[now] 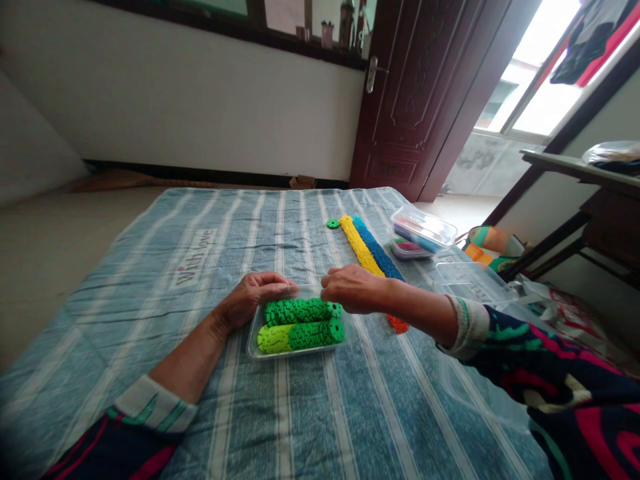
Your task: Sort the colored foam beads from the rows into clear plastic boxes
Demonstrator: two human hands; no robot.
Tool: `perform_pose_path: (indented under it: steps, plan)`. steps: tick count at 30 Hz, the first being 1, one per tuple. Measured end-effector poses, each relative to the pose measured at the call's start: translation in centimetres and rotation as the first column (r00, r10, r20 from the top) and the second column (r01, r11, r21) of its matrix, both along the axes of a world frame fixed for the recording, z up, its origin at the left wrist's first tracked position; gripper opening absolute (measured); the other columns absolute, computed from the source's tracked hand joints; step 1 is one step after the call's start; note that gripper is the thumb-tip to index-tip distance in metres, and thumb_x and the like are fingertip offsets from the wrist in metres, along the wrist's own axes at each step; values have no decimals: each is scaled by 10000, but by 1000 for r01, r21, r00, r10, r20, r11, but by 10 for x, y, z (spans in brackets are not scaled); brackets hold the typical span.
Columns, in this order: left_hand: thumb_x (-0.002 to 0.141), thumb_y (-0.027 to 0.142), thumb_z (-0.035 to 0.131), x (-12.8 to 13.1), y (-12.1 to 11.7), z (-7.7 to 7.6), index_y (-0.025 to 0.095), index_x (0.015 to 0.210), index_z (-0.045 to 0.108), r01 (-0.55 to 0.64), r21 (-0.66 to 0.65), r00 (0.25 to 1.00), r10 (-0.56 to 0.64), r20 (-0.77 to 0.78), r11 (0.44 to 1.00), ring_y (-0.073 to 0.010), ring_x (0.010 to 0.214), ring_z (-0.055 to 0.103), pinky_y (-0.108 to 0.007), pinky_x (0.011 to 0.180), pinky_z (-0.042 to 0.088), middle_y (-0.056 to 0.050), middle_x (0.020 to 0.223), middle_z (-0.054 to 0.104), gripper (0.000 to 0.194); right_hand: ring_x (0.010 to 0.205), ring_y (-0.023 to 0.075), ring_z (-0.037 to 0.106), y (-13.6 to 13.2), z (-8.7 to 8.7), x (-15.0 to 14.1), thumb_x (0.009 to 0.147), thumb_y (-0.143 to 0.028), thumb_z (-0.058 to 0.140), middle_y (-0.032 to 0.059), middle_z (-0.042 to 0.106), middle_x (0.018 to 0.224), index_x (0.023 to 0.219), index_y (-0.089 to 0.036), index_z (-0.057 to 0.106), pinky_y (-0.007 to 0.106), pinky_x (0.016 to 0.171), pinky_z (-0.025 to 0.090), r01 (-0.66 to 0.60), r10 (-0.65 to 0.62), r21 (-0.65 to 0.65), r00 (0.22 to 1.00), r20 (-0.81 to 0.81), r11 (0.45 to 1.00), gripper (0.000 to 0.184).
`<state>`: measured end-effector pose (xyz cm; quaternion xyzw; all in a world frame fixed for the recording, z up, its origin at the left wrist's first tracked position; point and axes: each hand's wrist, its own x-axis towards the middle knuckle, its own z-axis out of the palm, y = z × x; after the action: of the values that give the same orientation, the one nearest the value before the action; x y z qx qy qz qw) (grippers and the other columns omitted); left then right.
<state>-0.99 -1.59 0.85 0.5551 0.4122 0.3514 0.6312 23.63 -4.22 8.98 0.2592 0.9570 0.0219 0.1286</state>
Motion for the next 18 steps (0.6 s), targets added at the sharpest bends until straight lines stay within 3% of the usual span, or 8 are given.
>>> perform_pose_path:
  steps: [4, 9, 18]
  plan:
    - [680, 363, 794, 0, -1, 1, 151, 807, 756, 4, 4, 1000, -4, 3, 1000, -177, 731, 664, -287, 692, 509, -71, 824, 758, 249, 746, 149, 466, -3, -8, 4, 894, -10, 513, 47, 617, 815, 808, -149, 630, 298, 626, 291, -2, 3, 23, 999, -39, 1000, 201]
    - [670, 337, 799, 1, -1, 2, 145, 805, 756, 1, -22, 999, 0, 32, 1000, -165, 722, 664, -278, 693, 508, -70, 824, 760, 238, 715, 148, 457, -8, -10, -4, 940, -55, 501, 44, 630, 810, 943, -152, 647, 307, 601, 242, -16, 17, 52, 1000, -21, 999, 176]
    - [666, 339, 814, 1, 1, -2, 139, 809, 758, 4, -16, 999, -3, 44, 1000, -171, 742, 681, -294, 729, 522, -83, 846, 770, 251, 704, 150, 463, -6, -10, -7, 969, -80, 476, 67, 644, 816, 891, -128, 634, 313, 598, 250, -29, 25, 71, 998, 55, 997, 183]
